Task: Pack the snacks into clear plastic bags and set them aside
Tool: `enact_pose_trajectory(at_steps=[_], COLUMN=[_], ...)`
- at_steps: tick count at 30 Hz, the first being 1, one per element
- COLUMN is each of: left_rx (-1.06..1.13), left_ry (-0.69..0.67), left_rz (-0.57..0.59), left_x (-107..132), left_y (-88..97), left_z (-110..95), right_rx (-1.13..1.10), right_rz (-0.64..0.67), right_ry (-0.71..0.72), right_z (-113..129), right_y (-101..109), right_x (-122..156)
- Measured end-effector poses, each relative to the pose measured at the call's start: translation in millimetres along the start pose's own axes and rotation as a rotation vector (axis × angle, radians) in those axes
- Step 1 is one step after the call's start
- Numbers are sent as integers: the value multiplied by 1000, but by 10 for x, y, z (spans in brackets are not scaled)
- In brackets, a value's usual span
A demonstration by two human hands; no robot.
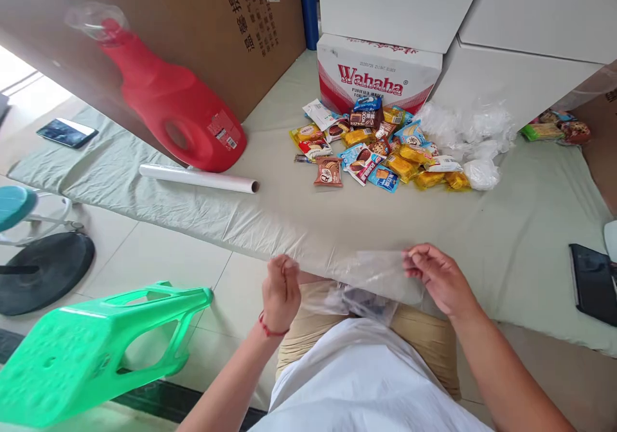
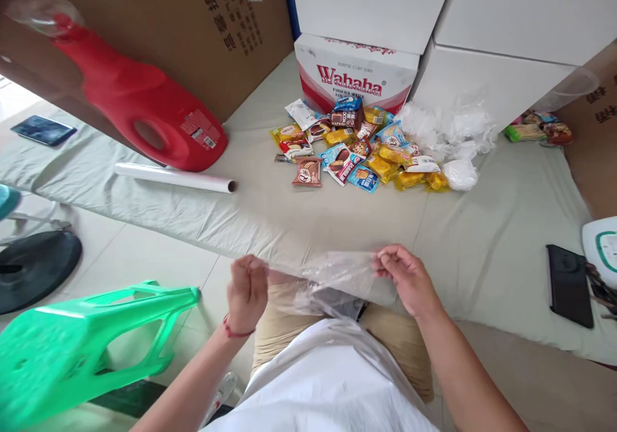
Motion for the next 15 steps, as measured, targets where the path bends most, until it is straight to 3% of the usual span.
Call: enact_pose_trajectory(at_steps=[3, 7, 11, 15], left_rx=[-154, -477, -699, -714], left_ry=[-88, -74, -40, 3], left_rz=[32, 108, 200, 209], left_x=[-475, -986, -1329, -1519], left_y=[-295, -661, -930, -1088], left_z=[-57, -105, -183, -203], right_rx=[1, 136, 184, 188], right_rz=[-179, -343, -435, -463], right_ry=[17, 103, 187, 251], right_z=[-18, 4, 105, 251], right_y=[212, 411, 633, 754], right_x=[-283, -593, -909, -1139])
Point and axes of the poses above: each hand's wrist, its own x-axis away from the middle knuckle, its own y-axis out of the back of the hand, z = x × y, the point moved 5 cm from there along -x, towards the middle knuckle, and after that the axes turned 9 degrees about z, right-handed, at the moved point
